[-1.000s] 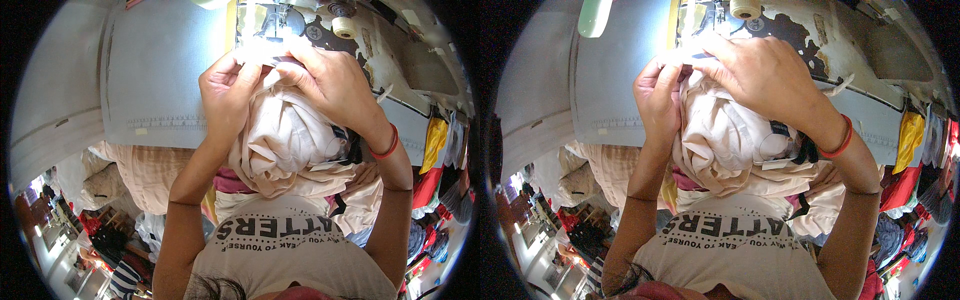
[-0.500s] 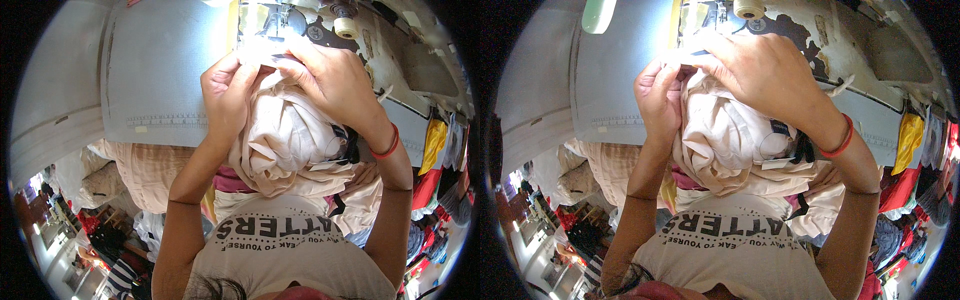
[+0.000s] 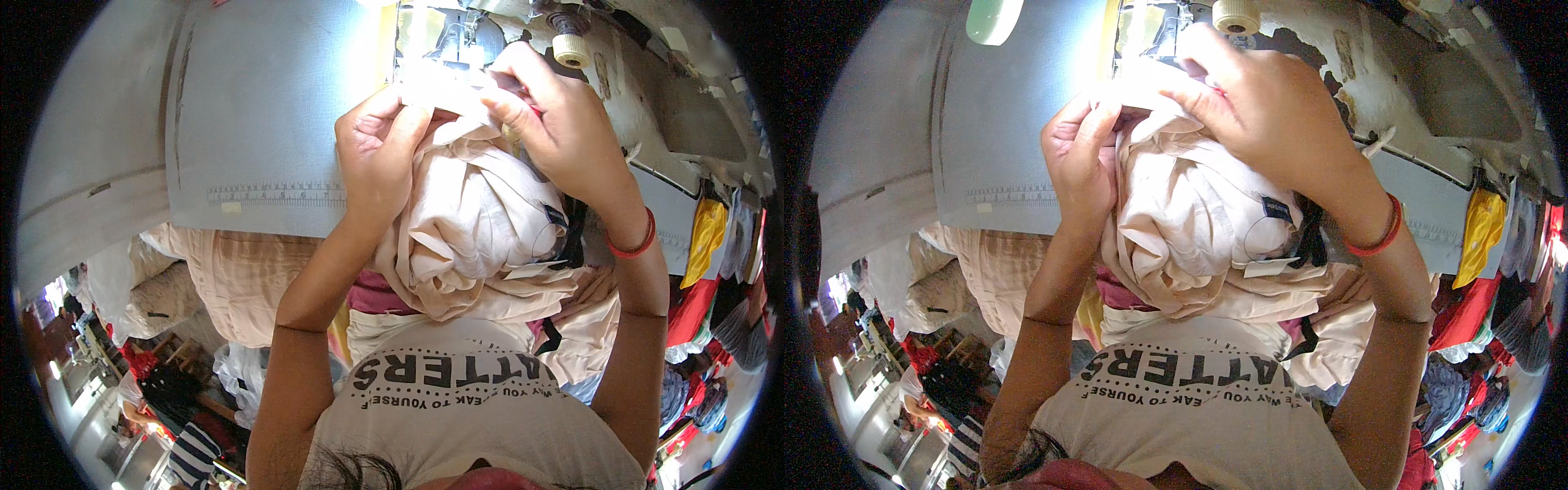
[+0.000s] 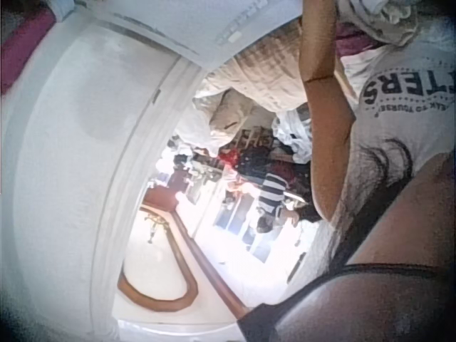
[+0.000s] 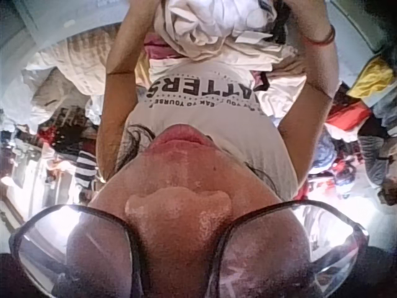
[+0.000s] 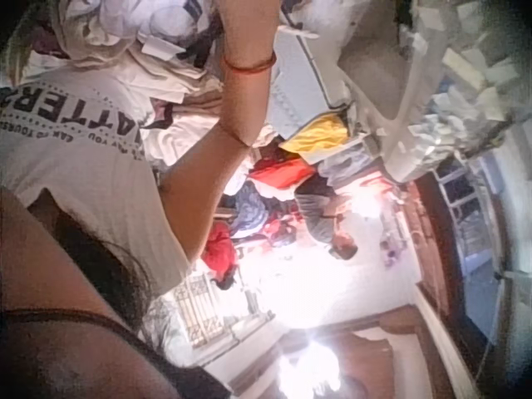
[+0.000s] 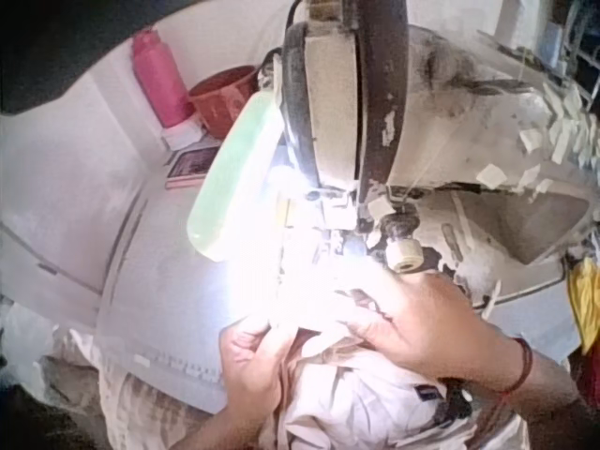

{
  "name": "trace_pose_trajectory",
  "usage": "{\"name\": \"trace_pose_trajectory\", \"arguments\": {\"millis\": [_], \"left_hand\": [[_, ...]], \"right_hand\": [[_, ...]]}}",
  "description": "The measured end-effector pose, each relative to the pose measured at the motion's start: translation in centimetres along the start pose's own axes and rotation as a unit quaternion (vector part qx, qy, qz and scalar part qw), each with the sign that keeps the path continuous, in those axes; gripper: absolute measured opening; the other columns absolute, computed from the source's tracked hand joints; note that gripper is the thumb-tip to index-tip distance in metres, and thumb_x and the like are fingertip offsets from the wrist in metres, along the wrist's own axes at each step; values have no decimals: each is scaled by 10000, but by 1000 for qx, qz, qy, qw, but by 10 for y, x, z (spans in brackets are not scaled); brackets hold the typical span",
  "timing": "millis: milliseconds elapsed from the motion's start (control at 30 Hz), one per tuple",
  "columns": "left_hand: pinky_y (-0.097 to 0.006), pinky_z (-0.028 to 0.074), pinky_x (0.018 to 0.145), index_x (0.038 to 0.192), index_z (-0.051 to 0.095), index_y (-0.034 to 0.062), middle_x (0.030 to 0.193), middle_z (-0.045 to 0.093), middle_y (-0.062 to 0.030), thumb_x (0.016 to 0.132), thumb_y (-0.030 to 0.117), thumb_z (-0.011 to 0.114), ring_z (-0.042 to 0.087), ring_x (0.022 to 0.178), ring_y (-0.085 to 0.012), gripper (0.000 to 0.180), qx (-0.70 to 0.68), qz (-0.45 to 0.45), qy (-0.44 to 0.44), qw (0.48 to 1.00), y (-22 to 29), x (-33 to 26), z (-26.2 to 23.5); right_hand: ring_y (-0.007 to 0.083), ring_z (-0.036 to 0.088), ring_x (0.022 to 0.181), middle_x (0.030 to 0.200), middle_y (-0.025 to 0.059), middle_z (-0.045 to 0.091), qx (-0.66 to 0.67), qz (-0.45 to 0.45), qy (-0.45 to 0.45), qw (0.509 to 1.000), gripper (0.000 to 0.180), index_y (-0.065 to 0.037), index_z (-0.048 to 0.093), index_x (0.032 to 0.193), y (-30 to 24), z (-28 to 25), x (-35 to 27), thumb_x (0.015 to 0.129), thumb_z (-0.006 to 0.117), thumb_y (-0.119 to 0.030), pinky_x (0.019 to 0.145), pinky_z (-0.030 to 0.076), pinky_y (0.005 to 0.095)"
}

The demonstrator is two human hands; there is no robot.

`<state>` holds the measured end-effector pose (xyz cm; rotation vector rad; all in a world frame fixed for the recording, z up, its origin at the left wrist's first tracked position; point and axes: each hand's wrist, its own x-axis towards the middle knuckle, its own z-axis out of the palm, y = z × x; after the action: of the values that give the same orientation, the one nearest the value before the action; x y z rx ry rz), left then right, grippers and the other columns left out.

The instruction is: The person sews fabric using a sewing machine, guiding the cloth through the needle area with both hands and occasionally using snips to trim thread.

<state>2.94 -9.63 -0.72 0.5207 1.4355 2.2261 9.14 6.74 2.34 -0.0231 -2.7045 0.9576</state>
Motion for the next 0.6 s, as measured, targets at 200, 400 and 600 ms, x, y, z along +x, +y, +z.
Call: {"name": "trace_pose_trajectory", "arguments": {"millis": [200,400,600], "left_hand": [[-294,469,772,918,561,-106,883,596,-149,828,16,464,583,808,-187,180,-18,-6,-3,1000,-1,1,-1],[-245,493,686,871,586,-92,834,620,-117,842,0,437,595,731,-134,178,-41,-5,23,999,1,1,0],[-228,437,629,865,574,-46,736,565,-73,713,38,576,540,664,-146,173,380,200,60,901,-1,-2,-17]], "right_hand": [[243,562,687,808,96,544,16,-69,34,997,343,-63,536,918,-8,5,-4,658,709,-205,571,448,319],[261,576,677,777,89,563,-13,-150,63,987,313,-93,569,912,0,17,-9,608,629,-51,548,459,344],[46,489,574,652,-35,508,245,46,-9,968,91,-56,563,850,3,15,-7,780,594,-105,468,359,210]]}}
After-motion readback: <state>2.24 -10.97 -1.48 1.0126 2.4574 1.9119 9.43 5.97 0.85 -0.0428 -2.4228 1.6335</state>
